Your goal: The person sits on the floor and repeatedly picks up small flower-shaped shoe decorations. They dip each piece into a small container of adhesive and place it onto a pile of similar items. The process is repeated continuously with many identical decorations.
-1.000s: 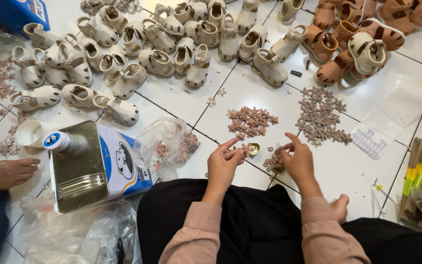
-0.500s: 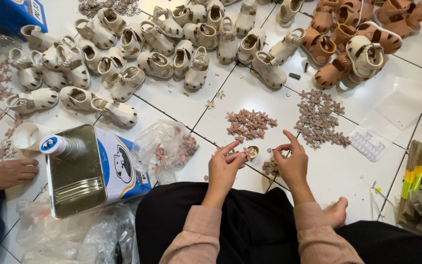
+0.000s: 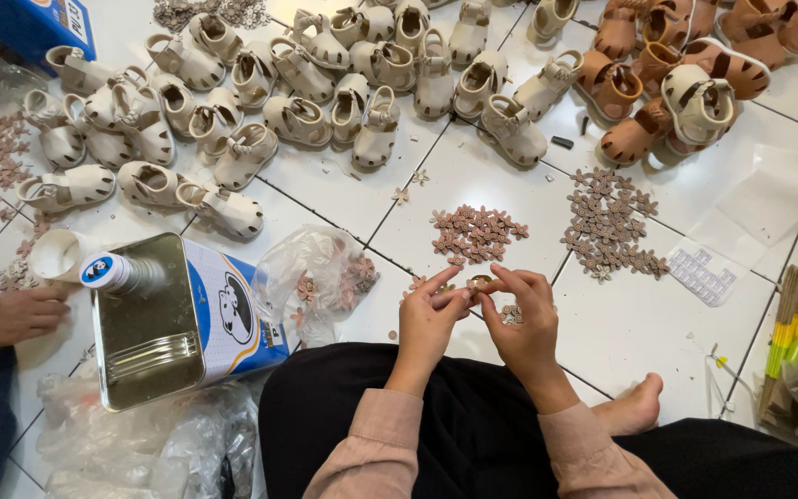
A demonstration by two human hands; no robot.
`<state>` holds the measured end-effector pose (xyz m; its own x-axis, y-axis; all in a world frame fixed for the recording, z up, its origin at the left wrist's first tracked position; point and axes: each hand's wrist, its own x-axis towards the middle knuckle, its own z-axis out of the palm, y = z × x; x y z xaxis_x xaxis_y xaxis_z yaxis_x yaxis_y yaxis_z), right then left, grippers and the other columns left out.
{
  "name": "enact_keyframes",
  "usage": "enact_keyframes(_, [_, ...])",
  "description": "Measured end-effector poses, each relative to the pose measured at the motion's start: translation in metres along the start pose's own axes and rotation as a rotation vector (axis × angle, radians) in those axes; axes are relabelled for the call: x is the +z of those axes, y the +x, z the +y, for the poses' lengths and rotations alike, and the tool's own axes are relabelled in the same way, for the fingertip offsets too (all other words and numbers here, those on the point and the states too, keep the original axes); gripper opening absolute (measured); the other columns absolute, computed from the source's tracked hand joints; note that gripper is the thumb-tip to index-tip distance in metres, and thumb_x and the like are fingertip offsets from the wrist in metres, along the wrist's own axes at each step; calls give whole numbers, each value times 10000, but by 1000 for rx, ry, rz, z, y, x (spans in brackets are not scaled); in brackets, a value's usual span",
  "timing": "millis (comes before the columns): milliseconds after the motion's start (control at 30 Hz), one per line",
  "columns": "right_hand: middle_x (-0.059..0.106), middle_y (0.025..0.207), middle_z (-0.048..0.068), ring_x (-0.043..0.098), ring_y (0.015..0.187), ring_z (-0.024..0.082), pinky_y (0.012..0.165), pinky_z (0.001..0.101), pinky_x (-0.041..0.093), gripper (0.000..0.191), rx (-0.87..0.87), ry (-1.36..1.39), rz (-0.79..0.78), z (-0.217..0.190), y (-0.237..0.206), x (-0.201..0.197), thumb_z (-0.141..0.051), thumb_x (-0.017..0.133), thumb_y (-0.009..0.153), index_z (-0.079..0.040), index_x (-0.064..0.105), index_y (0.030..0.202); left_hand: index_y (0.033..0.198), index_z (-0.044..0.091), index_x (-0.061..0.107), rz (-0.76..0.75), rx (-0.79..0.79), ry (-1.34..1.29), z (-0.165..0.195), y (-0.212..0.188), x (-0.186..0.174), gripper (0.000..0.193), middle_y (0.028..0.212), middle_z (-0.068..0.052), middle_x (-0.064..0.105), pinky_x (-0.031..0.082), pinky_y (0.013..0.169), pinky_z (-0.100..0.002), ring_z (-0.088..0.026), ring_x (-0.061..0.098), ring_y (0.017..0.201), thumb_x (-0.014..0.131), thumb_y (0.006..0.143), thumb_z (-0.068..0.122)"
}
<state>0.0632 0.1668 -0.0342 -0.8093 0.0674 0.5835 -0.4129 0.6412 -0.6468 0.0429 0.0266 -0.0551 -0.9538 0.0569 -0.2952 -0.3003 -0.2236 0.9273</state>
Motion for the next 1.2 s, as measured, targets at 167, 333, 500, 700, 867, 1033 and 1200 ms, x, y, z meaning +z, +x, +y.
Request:
enact_keyframes(167, [759, 982, -2, 619, 1049, 211, 925, 368, 496, 534, -56, -63, -17, 2, -1, 2, -12, 817, 806, -102, 649, 1304, 1378, 0, 607, 4, -3, 6, 4, -2, 1, 476, 1031, -190, 786, 645, 783, -273, -178, 779, 909, 686, 917, 87])
enact_keyframes(333, [756, 982, 1, 595, 1054, 222, 913, 360, 499, 531, -36, -41, -69, 0, 0, 1, -3, 791, 821, -97, 651, 1324, 1376, 0, 613, 12, -12, 11, 6, -2, 0, 476, 1018, -186, 785, 650, 778, -277, -176, 770, 865, 690, 914, 85])
enact_keyframes(500, [763, 1018, 8, 593, 1070, 233, 926, 367, 497, 518, -82, -35, -67, -2, 0, -1, 59, 698, 831, -77, 633, 1326, 1368, -15, 613, 17, 15, -10, 2, 0, 0, 474, 1000, -182, 786, 651, 778, -285, -165, 755, 868, 699, 909, 64])
enact_keyframes(700, [723, 1077, 64, 619, 1058, 213, 887, 346, 514, 519, 13, 49, -22, 1, 0, -9, 108, 588, 838, -66, 610, 1326, 1367, -23, 605, 15, 26, -140, -4, 3, -4, 456, 973, -132, 785, 643, 820, -293, -166, 770, 893, 641, 921, 60])
enact_keyframes(867, [709, 1091, 69, 618, 1079, 213, 933, 343, 518, 500, 34, 21, 71, 14, 5, -22, 111, 541, 863, -67, 586, 1328, 1363, -33, 620, 14, 32, -188, -3, 3, -4, 452, 912, -122, 773, 625, 813, -293, -152, 737, 828, 663, 935, 104])
enact_keyframes(1033, [720, 1074, 70, 600, 1012, 213, 882, 345, 502, 516, 60, -4, 86, 21, 6, -25, 122, 531, 837, -58, 598, 1317, 1352, -38, 595, 27, 88, -24, 5, -3, -2, 539, 916, -127, 783, 592, 827, -267, -124, 742, 852, 776, 862, 96])
enact_keyframes(1200, [724, 1070, 73, 613, 997, 202, 868, 332, 506, 505, 52, 5, 58, 25, 6, -24, 113, 544, 842, -61, 598, 1312, 1391, -43, 550, 27, 87, -77, 9, -4, -1, 570, 910, -134, 784, 610, 835, -283, -140, 748, 848, 758, 879, 96])
